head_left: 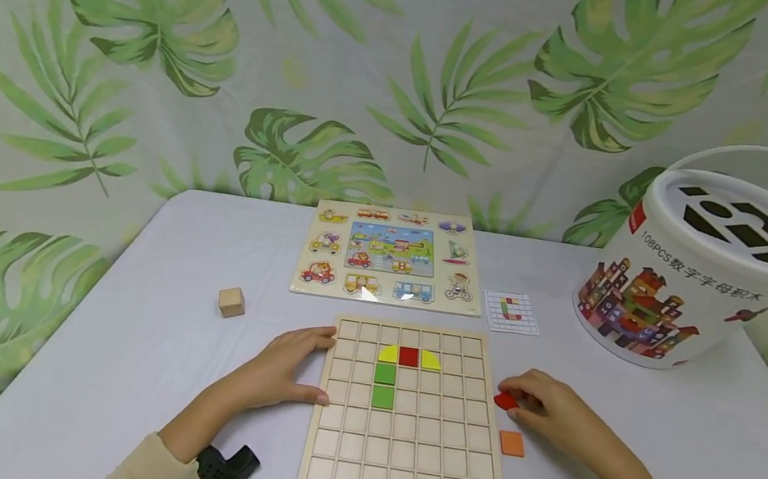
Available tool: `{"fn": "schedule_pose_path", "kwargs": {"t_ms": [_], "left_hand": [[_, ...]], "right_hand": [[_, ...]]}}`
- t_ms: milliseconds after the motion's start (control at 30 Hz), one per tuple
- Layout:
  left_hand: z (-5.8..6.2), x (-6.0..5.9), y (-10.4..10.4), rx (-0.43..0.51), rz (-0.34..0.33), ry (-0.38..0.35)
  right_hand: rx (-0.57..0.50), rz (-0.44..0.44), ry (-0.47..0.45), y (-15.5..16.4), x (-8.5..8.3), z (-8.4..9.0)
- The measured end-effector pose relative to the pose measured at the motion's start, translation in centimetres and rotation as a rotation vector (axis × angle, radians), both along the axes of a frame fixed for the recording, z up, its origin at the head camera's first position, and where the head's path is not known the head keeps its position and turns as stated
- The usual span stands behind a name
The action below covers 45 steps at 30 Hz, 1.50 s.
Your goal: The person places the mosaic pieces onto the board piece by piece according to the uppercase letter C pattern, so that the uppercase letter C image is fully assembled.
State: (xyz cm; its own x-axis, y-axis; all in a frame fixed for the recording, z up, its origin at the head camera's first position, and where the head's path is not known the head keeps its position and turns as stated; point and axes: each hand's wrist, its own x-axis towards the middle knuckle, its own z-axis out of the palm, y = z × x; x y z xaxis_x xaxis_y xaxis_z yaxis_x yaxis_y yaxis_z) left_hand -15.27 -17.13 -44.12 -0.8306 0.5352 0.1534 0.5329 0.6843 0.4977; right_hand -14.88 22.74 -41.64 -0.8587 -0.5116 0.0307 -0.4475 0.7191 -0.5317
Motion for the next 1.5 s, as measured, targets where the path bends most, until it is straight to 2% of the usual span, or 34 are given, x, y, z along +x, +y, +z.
{"fn": "schedule_pose_path", "kwargs": {"t_ms": [267,567,733,933,1033,1200,1333,1500], "left_hand": [[-0.1,0.0,-0.1,0.006,0.004,-0.005],[0.0,0.1,-0.1,0.0,0.008,-0.017],[0.0,0.1,-0.1,0.006,0.004,-0.019],[0.1,0.1,0.0,0.006,0.004,-0.022],[0.2,0.1,0.0,0.004,0.014,-0.03],[0.3,0.1,0.1,0.003,0.018,-0.033],[0.2,0.1,0.1,0.004,0.012,-0.03],[0.2,0.1,0.1,0.0,0.015,-0.026]], "right_hand": [[0.028,0.023,-0.025,0.1,0.3,0.4],[0.046,0.0,0.015,-0.2,0.4,0.9],[0.005,-0.018,0.068,-0.8,0.8,1.4],[-0.117,-0.016,0.109,-2.5,1.9,2.7],[-0.17,0.022,0.132,-3.9,2.6,3.3],[-0.219,0.133,0.164,-6.1,3.5,3.6],[-0.25,0.194,0.128,-8.1,4.0,3.3],[-0.261,0.204,0.072,-10.2,4.2,2.3]]}}
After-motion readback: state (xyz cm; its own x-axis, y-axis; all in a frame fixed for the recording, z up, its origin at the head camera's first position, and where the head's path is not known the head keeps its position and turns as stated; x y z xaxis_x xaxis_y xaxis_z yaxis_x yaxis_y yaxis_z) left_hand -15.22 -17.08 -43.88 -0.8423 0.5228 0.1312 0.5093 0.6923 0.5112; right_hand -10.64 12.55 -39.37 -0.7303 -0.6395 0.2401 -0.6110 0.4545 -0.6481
